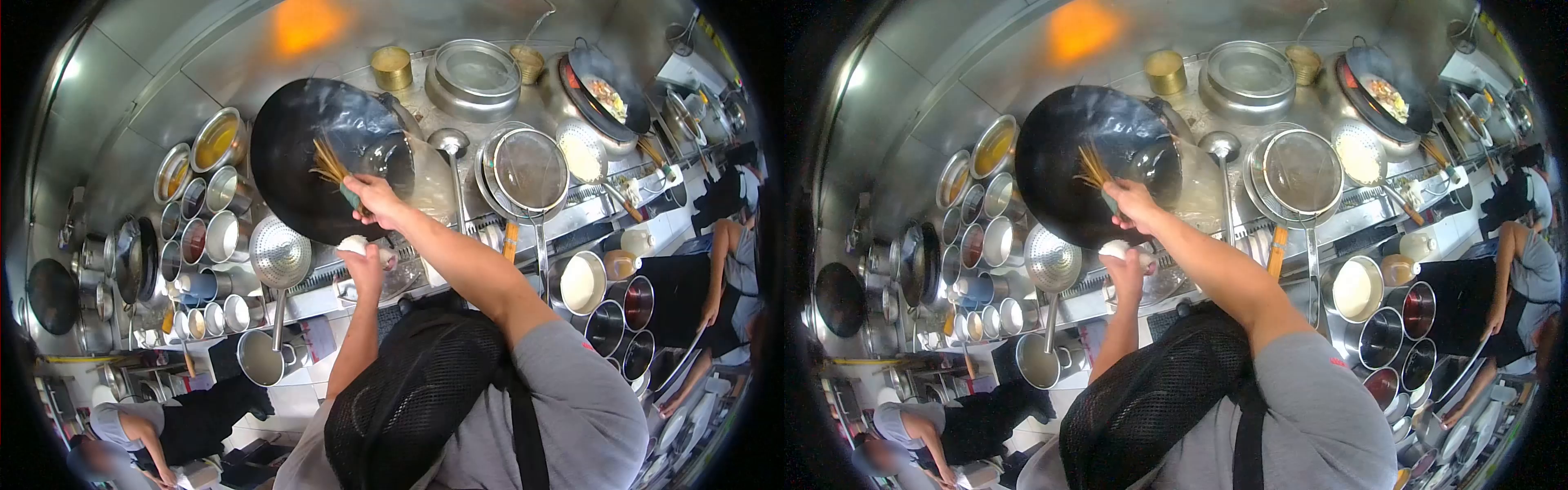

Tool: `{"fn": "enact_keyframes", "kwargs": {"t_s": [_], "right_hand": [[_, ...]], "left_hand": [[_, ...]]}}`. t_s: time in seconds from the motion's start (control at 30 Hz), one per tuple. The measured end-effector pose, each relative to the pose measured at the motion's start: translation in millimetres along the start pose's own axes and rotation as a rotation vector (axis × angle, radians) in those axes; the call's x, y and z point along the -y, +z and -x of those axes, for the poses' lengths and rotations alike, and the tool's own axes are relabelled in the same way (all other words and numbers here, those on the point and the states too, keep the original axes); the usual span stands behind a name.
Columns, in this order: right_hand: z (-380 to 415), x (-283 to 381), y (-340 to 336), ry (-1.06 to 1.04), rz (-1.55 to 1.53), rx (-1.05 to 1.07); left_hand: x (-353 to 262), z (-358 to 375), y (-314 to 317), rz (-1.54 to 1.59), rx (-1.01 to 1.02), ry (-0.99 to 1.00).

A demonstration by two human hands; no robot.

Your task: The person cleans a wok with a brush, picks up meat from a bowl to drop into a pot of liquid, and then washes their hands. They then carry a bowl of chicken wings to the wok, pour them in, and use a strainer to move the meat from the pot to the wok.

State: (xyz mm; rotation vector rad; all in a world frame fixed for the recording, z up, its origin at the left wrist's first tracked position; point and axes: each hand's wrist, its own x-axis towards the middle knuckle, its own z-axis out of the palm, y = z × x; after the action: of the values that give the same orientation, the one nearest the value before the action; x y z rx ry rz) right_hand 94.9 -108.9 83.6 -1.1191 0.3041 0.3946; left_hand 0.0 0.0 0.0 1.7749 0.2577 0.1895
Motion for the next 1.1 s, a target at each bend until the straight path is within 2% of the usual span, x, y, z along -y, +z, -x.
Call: {"fn": "enact_keyframes", "kwargs": {"t_s": [0.07,0.1,0.17,0.27,0.4,0.43,0.5,0.57,0.63,0.7,0.77,0.8,0.87,0.9,0.93,1.0,1.03,1.1], "right_hand": [[-1,16,12,-0.037,-0.064,-0.025],[12,13,-28,-0.014,-0.018,-0.057],[17,26,-34,-0.034,-0.035,-0.035],[39,47,-53,-0.054,-0.145,0.045],[67,55,-84,-0.059,-0.261,0.065],[77,58,-86,-0.062,-0.298,0.054],[88,57,-92,-0.071,-0.349,0.044],[90,48,-82,-0.085,-0.377,0.121],[89,22,-50,-0.271,-0.025,-0.201],[89,-22,-44,-0.185,0.292,-0.086],[65,-98,-78,-0.874,1.006,-0.116],[58,-102,-96,-0.877,1.012,-0.125],[49,-95,-135,-0.228,1.547,-0.31],[32,-76,-151,-0.196,1.646,-0.459],[6,-60,-170,-0.286,1.652,-0.602],[-18,-6,-167,-0.383,1.6,-0.676],[-26,9,-159,-0.489,1.551,-0.785],[-15,25,-138,-0.574,1.414,-0.882]], "left_hand": [[-17,-5,-10,-0.181,0.009,0.076],[-3,23,25,-0.107,0.02,0.001],[6,9,15,-0.202,0.021,0.187],[0,1,8,-0.242,0.031,0.271],[1,-4,-1,-0.333,0.155,0.393],[-1,-6,-3,-0.375,0.206,0.463],[-3,-11,-7,-0.41,0.233,0.472],[-3,-19,-10,-0.444,0.241,0.584],[7,-27,-11,-0.409,0.225,0.584],[9,-36,-12,-0.365,0.216,0.591],[5,-44,-19,-0.183,0.227,0.342],[11,-53,-22,-0.2,0.205,0.35],[18,-58,-28,-0.126,0.181,0.214],[26,-60,-28,-0.061,0.186,0.145],[23,-61,-27,-0.059,0.187,0.143],[13,-61,-23,0.07,0.114,-0.021],[18,-64,-21,0.075,0.128,-0.018],[34,-78,-20,0.434,0.139,-0.323]]}}
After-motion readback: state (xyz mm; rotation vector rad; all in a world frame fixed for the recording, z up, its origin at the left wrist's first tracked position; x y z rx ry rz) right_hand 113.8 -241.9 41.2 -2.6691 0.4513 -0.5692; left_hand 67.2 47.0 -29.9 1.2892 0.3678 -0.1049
